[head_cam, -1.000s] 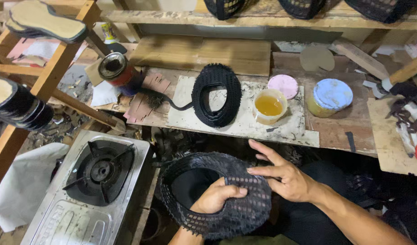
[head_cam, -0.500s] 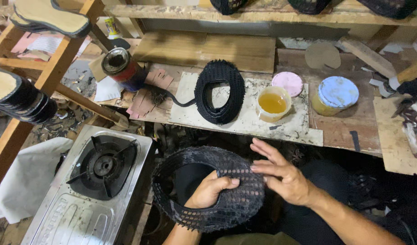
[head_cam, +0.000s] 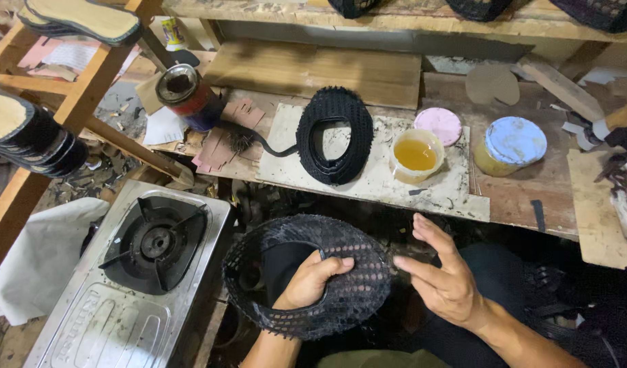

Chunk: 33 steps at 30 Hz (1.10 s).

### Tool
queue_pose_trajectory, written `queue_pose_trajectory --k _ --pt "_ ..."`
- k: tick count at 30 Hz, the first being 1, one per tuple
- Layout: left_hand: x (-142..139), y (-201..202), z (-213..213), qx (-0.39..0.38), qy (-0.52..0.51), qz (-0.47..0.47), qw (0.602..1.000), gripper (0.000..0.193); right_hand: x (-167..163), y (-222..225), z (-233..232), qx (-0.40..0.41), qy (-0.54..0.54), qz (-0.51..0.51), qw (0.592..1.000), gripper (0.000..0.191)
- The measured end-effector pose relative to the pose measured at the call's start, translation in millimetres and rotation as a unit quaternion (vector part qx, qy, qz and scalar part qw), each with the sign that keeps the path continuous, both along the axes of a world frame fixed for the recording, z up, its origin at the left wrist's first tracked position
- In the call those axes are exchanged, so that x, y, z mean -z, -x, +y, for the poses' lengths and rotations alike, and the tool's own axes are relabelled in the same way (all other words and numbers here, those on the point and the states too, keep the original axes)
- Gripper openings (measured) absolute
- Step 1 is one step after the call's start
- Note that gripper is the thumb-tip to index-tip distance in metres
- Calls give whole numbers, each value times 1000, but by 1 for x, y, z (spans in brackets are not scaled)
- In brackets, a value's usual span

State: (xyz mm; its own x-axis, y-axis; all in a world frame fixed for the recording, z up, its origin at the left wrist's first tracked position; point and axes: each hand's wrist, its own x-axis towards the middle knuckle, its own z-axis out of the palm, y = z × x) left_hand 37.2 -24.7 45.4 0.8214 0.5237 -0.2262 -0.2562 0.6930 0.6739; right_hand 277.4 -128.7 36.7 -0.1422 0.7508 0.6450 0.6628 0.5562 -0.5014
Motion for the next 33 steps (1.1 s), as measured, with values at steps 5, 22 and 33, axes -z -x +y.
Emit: queue_pose_trajectory --k 5,22,33 --pt "3 3 1 2 16 4 1000 35 -7 6 0 -44 2 -28 999 58" --pt "42 -4 1 -294 -42 102 949 33 -38 -68 118 216 133 -197 947 48" --pt "41 -3 1 -231 114 1 966 28 -26 -68 105 193 144 -127 962 23"
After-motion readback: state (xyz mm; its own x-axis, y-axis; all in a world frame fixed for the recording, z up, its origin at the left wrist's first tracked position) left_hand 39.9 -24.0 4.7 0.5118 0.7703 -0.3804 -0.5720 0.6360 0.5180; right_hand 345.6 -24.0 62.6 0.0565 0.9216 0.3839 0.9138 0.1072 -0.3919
